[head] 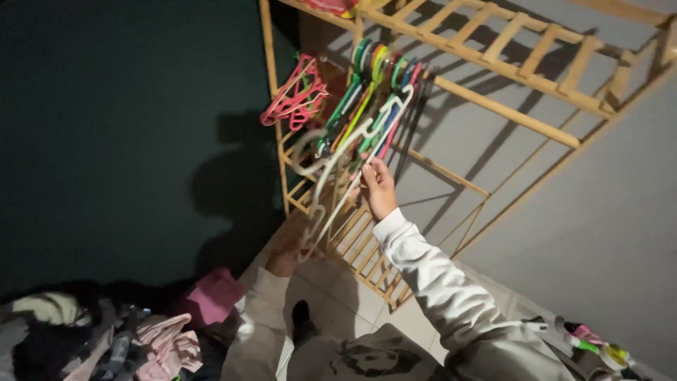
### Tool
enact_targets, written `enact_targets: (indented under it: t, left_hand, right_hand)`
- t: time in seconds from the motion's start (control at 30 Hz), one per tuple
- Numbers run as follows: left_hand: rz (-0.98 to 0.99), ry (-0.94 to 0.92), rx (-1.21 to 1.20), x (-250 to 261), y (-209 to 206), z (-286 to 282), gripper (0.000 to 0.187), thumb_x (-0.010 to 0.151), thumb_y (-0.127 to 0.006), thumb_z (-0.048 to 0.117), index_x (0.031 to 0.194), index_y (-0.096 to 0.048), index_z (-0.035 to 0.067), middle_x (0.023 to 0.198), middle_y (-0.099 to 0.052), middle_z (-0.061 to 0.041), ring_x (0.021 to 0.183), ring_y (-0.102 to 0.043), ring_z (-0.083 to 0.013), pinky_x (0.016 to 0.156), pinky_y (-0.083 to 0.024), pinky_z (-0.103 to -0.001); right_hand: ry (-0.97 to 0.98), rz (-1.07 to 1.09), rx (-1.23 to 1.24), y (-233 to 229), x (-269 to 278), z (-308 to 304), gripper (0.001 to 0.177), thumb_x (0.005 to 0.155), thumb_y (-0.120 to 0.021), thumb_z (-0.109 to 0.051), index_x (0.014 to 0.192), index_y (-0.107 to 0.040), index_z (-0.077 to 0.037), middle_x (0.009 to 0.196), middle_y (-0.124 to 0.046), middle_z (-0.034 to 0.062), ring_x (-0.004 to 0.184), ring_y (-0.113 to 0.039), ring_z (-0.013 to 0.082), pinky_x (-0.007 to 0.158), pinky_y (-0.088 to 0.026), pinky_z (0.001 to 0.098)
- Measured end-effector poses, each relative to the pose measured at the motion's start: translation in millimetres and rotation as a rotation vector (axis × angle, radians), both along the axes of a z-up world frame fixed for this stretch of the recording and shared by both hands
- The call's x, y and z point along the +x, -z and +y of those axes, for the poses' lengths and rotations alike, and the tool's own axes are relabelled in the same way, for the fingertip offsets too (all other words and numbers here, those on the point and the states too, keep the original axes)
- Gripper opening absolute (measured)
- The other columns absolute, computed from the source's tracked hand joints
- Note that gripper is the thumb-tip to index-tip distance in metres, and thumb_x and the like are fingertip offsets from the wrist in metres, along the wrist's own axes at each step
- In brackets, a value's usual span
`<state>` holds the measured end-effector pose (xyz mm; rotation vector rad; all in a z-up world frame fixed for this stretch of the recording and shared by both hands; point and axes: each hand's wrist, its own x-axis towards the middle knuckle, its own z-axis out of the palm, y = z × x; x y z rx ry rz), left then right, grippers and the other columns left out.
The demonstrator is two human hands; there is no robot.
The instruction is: The person sorts through a collection of hangers on a wooden rack, removing black, white, and beige hangers one at a time. They then untangle several pink and green hangers before placing them back onto the hanging rod.
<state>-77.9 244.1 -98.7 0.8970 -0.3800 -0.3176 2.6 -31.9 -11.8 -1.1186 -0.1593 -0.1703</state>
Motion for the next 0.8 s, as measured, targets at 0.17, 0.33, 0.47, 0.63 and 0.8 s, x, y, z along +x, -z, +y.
enact_targets:
  t: [0.17, 0.33, 0.47, 0.63, 0.8]
  left_hand:
    - [-0.005, 0.365, 0.087, 8.0, -7.1, -28.3, 0.061, 0.099, -0.071, 0.032, 0.140, -0.053, -0.009, 0.150, -0.055, -0.030, 0.097, -0.075, -0.0317, 0.077, -0.059, -0.042]
    - [-0.004, 0.462, 0.093, 7.4, -19.8, -57.3, 0.059, 0.099, -0.069, 0.037, 0.133, -0.052, -0.008, 0.139, -0.059, -0.029, 0.087, -0.076, -0.0308, 0.075, -0.064, -0.042]
    - [-0.094, 0.545, 0.226, 1.1, -43.2, -75.1, 0.065, 0.096, -0.071, 0.041, 0.137, -0.047, -0.004, 0.132, -0.064, -0.027, 0.086, -0.077, -0.0301, 0.074, -0.064, -0.041]
    - [-0.035, 0.604, 0.210, 3.1, -53.6, -105.8, 0.061, 0.095, -0.074, 0.039, 0.132, -0.043, 0.002, 0.133, -0.063, -0.022, 0.089, -0.076, -0.0278, 0.078, -0.065, -0.041]
    - [-0.077, 0.544, 0.267, 8.8, -78.6, -141.5, 0.059, 0.101, -0.069, 0.031, 0.146, -0.042, 0.004, 0.133, -0.064, -0.018, 0.092, -0.072, -0.0196, 0.075, -0.063, -0.035]
  right_hand:
    - [0.061, 0.031, 0.027, 11.5, -16.3, -36.2, 0.037, 0.108, -0.056, -0.027, 0.139, -0.055, -0.007, 0.092, -0.068, 0.0060, 0.078, -0.067, 0.0151, 0.064, -0.058, 0.0309]
    - [0.087, 0.040, 0.063, 7.4, -36.9, -65.8, 0.038, 0.108, -0.056, -0.027, 0.139, -0.054, -0.004, 0.090, -0.068, 0.0073, 0.077, -0.066, 0.0143, 0.064, -0.056, 0.0287]
    - [0.142, 0.097, 0.071, 6.7, -55.0, -83.1, 0.038, 0.107, -0.055, -0.027, 0.136, -0.056, -0.003, 0.086, -0.067, 0.0072, 0.071, -0.064, 0.0143, 0.060, -0.055, 0.0300]
    - [0.137, 0.137, 0.155, 12.3, -62.8, -113.5, 0.037, 0.107, -0.056, -0.026, 0.135, -0.059, -0.002, 0.086, -0.068, 0.0088, 0.070, -0.064, 0.0164, 0.061, -0.054, 0.0304]
    - [0.143, 0.195, 0.179, 21.7, -46.8, -150.7, 0.034, 0.105, -0.056, -0.026, 0.131, -0.061, -0.003, 0.087, -0.068, 0.0086, 0.071, -0.065, 0.0174, 0.062, -0.056, 0.0323]
